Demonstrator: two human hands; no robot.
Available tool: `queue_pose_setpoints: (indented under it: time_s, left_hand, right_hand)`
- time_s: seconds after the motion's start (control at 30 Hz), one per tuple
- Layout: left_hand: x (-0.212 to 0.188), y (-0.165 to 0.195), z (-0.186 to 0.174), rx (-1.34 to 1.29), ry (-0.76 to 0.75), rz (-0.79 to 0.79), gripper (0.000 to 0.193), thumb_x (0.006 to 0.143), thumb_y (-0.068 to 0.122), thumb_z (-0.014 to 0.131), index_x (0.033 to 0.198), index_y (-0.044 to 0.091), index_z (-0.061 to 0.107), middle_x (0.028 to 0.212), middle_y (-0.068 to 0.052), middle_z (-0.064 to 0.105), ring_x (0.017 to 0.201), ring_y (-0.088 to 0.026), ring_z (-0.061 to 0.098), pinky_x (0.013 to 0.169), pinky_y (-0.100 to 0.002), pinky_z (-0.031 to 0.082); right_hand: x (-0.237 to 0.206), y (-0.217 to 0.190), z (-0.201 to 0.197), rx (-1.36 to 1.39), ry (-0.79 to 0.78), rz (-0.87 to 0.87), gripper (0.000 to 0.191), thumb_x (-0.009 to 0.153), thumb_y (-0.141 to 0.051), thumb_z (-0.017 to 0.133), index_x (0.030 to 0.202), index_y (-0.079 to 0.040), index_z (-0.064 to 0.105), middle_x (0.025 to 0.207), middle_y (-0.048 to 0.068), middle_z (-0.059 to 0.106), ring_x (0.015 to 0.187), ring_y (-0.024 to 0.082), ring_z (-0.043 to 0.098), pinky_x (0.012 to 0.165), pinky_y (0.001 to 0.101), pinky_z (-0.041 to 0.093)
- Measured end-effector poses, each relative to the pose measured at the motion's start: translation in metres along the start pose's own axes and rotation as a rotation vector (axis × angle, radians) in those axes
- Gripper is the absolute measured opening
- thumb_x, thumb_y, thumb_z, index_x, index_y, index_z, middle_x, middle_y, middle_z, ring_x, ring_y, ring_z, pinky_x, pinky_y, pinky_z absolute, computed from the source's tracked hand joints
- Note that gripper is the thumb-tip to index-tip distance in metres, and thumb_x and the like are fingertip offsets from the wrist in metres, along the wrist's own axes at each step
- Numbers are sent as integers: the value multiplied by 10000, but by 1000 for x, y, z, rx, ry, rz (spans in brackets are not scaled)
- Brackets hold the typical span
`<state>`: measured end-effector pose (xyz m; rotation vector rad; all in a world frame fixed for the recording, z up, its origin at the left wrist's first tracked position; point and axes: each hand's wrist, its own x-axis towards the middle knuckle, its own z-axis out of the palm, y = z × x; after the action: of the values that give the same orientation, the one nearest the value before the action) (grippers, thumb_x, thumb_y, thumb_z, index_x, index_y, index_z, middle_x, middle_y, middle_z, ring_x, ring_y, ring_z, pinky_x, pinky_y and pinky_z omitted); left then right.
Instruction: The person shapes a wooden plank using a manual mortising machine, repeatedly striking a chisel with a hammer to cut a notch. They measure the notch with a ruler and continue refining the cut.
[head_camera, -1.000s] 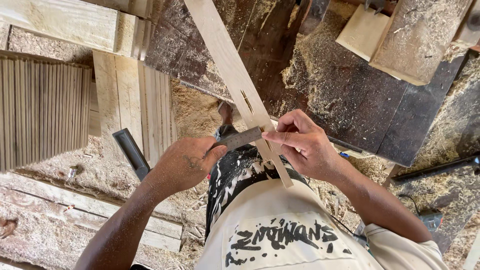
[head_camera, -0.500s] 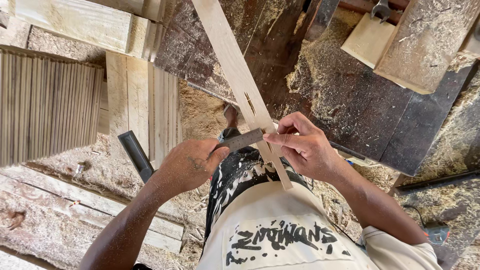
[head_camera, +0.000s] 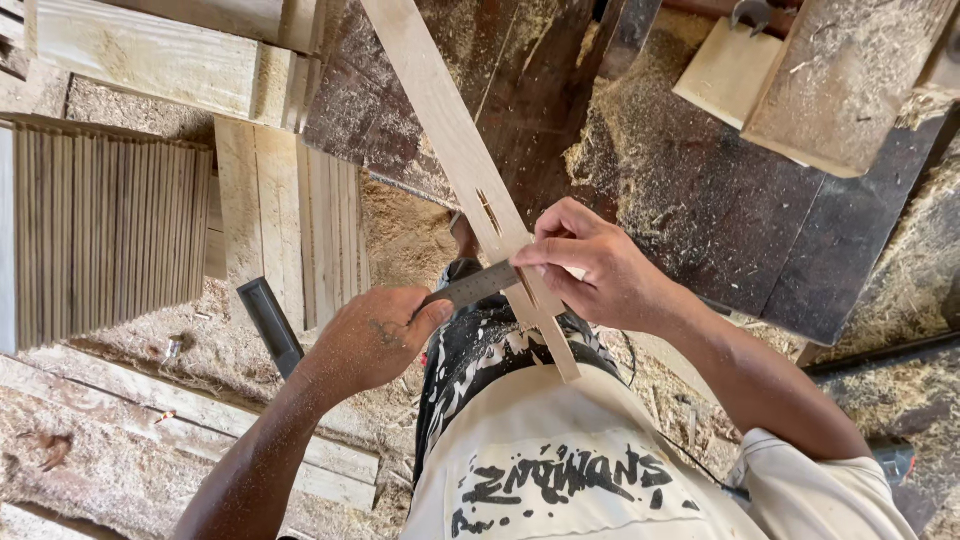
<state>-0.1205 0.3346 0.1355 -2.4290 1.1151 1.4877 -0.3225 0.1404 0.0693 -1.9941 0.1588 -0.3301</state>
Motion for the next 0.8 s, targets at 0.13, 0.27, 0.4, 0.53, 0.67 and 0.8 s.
queue_pose_setpoints:
  time_s: [0.13,0.27,0.4,0.53,0.67,0.8]
  left_hand:
    - [-1,2,-1,-35,-30,-40,519,1026,511,430,848,92,680,661,-95,641,644,-237,669,684,-453,542]
    - [-4,4,-3,-45,-16,-37,504,1023,497,437,845,93,679,649,-96,636,628,-238,670,678,-456,551]
    - [-4,6,-4,-47,-25,-23,499,1030,481,435,843,84,673,638,-97,643,627,-241,681,684,-457,551]
    - [-3,5,-3,-33,-31,-31,493,1032,493,439,854,94,669,644,-96,642,641,-235,684,691,-455,547]
    - [-2,4,-3,-41,-27,-8,499,1031,483,443,845,82,674,640,-96,645,640,-241,686,688,-457,548]
    - [-2,4,-3,-45,-39,-20,495,1032,473,443,843,80,677,632,-96,644,628,-246,685,680,-463,552]
  right_hand:
    - [14,4,1,63,4,17,221,948,-29,714,1134,-131,778,1030,17,586,947,153,590,755,287,569]
    - [25,7,-2,44,-61,40,138,917,-139,787,1054,-135,788,1008,13,555,956,152,554,790,304,555]
    - [35,9,-9,33,-128,35,152,876,-222,814,999,-140,776,1001,3,527,967,148,546,795,291,569]
    - [42,7,-13,18,-180,52,197,836,-266,842,968,-136,777,1001,10,500,968,158,541,811,321,548]
    - [46,3,-14,22,-198,91,209,823,-286,847,958,-145,771,1000,7,494,942,154,541,790,321,550]
    - [46,-2,-15,11,-209,117,205,824,-265,854,955,-141,755,991,10,499,934,149,544,782,320,547]
